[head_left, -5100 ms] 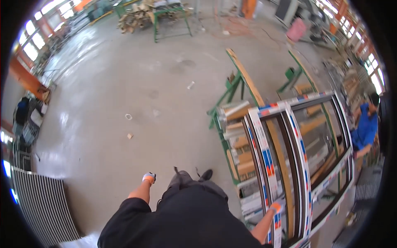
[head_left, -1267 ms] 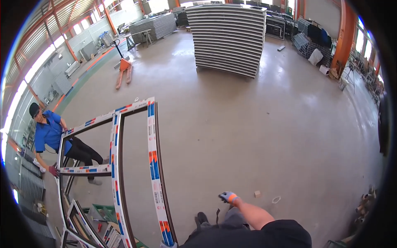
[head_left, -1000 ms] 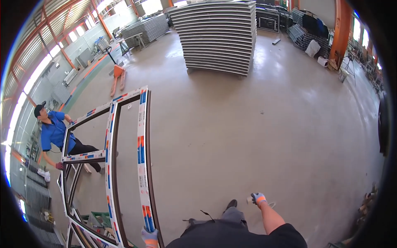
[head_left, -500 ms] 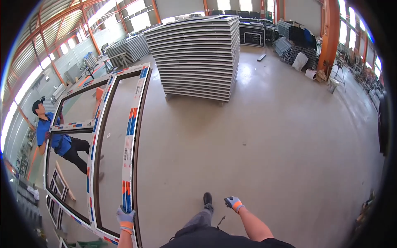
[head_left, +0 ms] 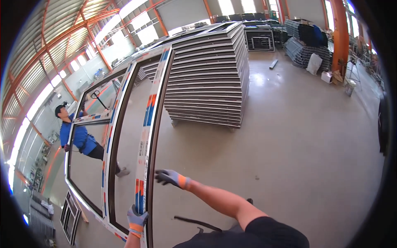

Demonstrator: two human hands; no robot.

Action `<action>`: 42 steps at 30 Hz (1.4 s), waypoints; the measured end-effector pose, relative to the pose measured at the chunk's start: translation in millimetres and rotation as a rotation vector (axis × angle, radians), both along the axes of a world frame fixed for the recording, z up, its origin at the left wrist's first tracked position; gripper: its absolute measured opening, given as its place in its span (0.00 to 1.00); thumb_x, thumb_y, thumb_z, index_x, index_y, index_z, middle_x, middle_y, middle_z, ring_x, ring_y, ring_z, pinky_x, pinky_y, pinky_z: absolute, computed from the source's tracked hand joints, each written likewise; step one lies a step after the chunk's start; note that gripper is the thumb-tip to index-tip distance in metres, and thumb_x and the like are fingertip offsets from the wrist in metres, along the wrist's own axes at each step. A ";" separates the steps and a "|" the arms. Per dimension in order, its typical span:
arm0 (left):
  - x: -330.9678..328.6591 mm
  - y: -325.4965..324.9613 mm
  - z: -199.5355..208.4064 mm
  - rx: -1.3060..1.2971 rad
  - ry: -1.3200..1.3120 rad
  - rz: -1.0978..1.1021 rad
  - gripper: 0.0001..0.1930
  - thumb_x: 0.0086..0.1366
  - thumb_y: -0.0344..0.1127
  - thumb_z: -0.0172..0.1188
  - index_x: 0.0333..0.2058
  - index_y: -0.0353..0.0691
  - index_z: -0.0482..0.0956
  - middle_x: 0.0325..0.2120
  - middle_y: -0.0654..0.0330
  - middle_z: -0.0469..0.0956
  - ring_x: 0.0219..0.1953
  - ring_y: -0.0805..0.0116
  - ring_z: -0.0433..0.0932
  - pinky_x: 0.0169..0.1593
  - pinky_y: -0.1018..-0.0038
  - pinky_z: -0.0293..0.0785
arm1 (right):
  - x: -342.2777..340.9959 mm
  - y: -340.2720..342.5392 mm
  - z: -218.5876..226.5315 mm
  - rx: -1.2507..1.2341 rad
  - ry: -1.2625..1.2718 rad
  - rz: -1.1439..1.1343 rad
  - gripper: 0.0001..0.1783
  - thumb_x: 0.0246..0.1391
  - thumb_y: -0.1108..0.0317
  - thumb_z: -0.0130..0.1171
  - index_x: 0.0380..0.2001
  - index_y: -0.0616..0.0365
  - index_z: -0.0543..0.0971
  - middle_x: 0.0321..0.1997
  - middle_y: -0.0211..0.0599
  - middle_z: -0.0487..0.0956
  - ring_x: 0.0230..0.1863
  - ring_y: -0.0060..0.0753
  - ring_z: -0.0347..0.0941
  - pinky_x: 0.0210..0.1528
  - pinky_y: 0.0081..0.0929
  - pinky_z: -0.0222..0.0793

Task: Assembling window frame components and moving the finished frame to a storage stack.

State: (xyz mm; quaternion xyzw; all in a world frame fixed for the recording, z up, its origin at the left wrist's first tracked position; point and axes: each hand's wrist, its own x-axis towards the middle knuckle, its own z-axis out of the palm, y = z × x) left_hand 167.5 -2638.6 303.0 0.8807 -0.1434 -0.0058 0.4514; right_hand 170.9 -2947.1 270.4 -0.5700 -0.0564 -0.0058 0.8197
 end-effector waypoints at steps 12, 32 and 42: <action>98.1 -459.6 184.7 0.079 -0.183 -0.233 0.39 0.43 0.33 0.73 0.55 0.29 0.68 0.42 0.48 0.77 0.42 0.62 0.77 0.49 0.70 0.73 | 134.8 -378.6 175.2 0.545 -0.128 -0.019 0.26 0.57 0.56 0.62 0.50 0.68 0.75 0.40 0.39 0.82 0.39 0.27 0.80 0.45 0.25 0.77; 391.6 -928.5 281.2 -0.087 -1.093 -0.232 0.34 0.52 0.62 0.60 0.34 0.28 0.74 0.29 0.50 0.76 0.37 0.53 0.76 0.56 0.50 0.68 | 446.2 -984.3 295.8 0.890 -0.374 -0.094 0.28 0.56 0.42 0.60 0.44 0.57 0.74 0.36 0.42 0.79 0.38 0.41 0.79 0.45 0.37 0.78; 491.5 -1241.9 339.6 -0.221 -1.076 -0.253 0.36 0.57 0.65 0.52 0.31 0.25 0.74 0.27 0.46 0.75 0.36 0.51 0.76 0.49 0.57 0.70 | 477.3 -1268.3 292.8 0.238 -0.191 -0.159 0.28 0.53 0.45 0.64 0.48 0.55 0.76 0.38 0.34 0.81 0.33 0.30 0.79 0.37 0.30 0.75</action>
